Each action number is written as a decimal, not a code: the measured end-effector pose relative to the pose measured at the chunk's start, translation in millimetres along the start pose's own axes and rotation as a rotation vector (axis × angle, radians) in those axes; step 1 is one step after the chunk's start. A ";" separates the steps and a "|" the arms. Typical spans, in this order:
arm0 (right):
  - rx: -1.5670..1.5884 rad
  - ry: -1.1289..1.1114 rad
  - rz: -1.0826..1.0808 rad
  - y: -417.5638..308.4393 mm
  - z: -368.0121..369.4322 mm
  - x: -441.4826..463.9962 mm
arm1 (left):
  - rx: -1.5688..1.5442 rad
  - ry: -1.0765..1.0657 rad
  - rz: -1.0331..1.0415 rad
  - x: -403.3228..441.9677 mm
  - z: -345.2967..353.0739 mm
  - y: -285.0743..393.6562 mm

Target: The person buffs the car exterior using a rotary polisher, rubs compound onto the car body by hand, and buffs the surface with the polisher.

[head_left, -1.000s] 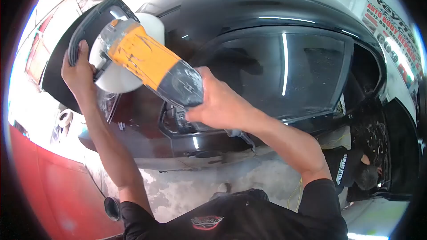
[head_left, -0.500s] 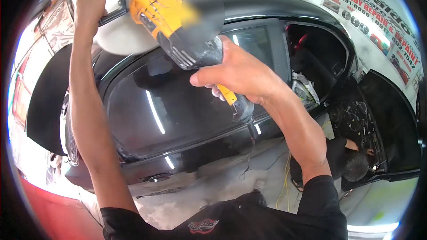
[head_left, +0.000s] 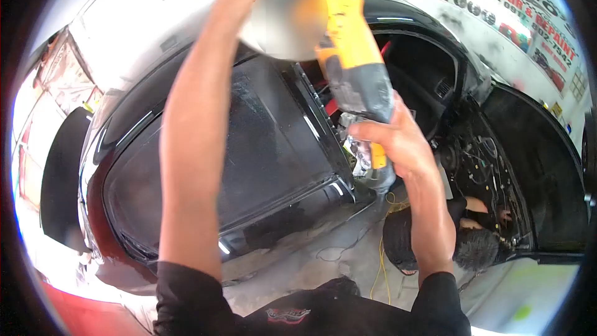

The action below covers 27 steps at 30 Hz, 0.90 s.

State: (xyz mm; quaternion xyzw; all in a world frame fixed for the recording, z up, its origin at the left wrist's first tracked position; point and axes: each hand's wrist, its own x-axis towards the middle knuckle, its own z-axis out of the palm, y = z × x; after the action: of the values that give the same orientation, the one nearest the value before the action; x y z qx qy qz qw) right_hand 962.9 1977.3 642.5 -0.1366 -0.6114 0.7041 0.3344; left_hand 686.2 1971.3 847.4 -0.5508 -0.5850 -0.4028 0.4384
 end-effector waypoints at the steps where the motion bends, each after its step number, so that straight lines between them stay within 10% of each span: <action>1: 0.002 0.016 -0.008 5.4 -10.5 1.1 | -0.030 -0.045 -0.014 2.6 22.8 3.6; 2: -0.021 0.070 -0.043 9.6 -17.7 0.9 | 0.334 -0.110 0.274 5.5 56.9 -14.0; 6: -0.038 0.122 0.019 22.0 -15.1 -5.2 | -0.106 0.024 -0.058 -28.3 52.9 17.5; 19: -0.140 -0.398 -0.002 20.6 88.7 -32.8 | 0.156 0.369 -0.274 -133.1 -236.0 20.9; 27: -0.492 -0.851 -0.004 39.5 289.0 -36.5 | 0.395 0.751 -0.822 -250.1 -456.3 -45.5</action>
State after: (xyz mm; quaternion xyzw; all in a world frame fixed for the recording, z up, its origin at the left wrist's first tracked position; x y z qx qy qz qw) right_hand 804.1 1730.5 659.2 0.0896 -0.8423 0.5312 0.0140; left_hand 674.6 1460.0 741.5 -0.0065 -0.6190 -0.5904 0.5178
